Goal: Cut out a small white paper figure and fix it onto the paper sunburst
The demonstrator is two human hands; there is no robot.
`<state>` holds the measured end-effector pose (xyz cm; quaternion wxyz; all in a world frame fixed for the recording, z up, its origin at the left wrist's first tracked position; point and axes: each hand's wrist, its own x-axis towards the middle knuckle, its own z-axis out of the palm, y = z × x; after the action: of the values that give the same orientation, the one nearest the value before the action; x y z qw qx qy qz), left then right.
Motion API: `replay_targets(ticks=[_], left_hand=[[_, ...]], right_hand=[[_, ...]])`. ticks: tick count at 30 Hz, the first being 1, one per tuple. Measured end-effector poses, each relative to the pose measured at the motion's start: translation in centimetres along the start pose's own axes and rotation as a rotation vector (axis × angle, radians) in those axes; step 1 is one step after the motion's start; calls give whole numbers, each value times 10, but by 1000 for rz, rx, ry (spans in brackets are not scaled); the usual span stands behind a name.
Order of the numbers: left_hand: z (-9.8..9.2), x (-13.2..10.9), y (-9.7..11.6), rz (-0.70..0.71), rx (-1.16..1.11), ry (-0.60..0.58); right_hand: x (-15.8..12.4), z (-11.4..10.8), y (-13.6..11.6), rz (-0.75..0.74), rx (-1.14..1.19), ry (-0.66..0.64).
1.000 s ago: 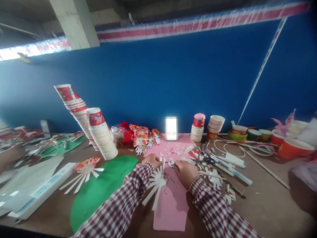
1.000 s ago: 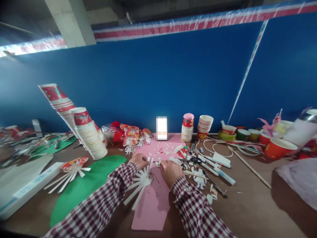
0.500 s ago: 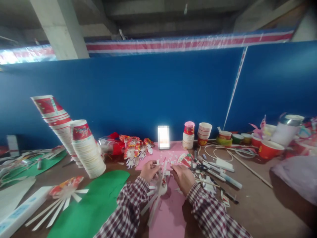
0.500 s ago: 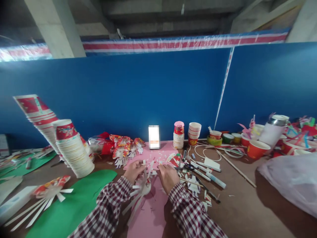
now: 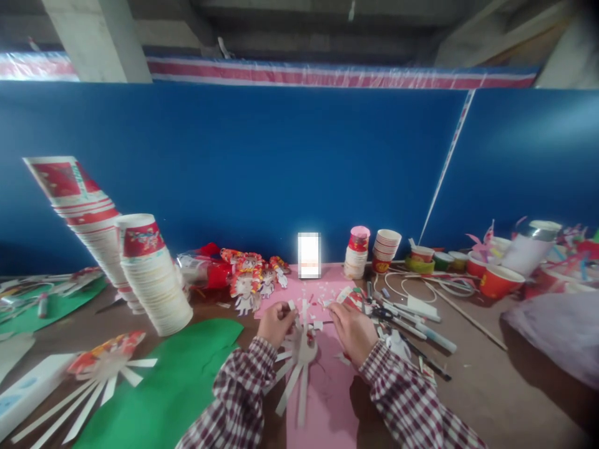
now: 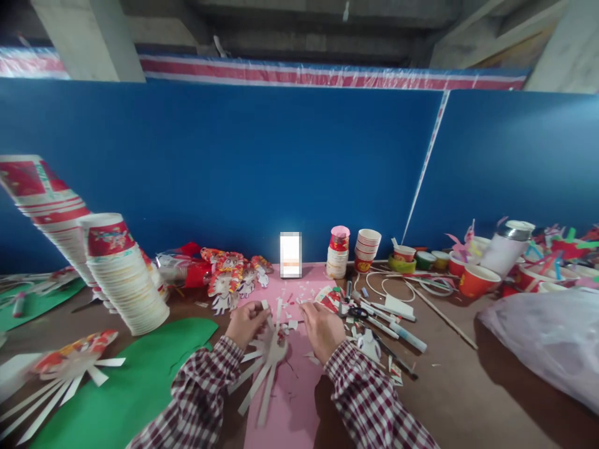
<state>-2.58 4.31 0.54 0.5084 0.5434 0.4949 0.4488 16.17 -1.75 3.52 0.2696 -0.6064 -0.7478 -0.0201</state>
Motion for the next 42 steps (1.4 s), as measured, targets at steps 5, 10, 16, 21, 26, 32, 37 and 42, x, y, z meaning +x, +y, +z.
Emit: replay_targets(ticks=[5,10,16,21,26,32,37,42], left_hand=[[4,-2,3,41,-74,-37],[8,-4,3,18,-72,-42],[8,-5,1,48,-40,-89],[6,-3,-2,52,-7,-76],[3,-2,-3,105,35,-16],[-5,-4,-1,435,404,140],[-3,-8,3,605,514,99],[6,-14,5,455,300,72]], right_hand=[[12,-4,-8,68,104,-42],[42,4,-7,149,272,-183],[65,18,-7,232,442,-336],[68,21,-9,246,586,-416],[69,15,-15,213,678,-444],[67,13,-20,149,737,-444],[65,15,-22,119,760,-449],[65,12,-20,114,763,-424]])
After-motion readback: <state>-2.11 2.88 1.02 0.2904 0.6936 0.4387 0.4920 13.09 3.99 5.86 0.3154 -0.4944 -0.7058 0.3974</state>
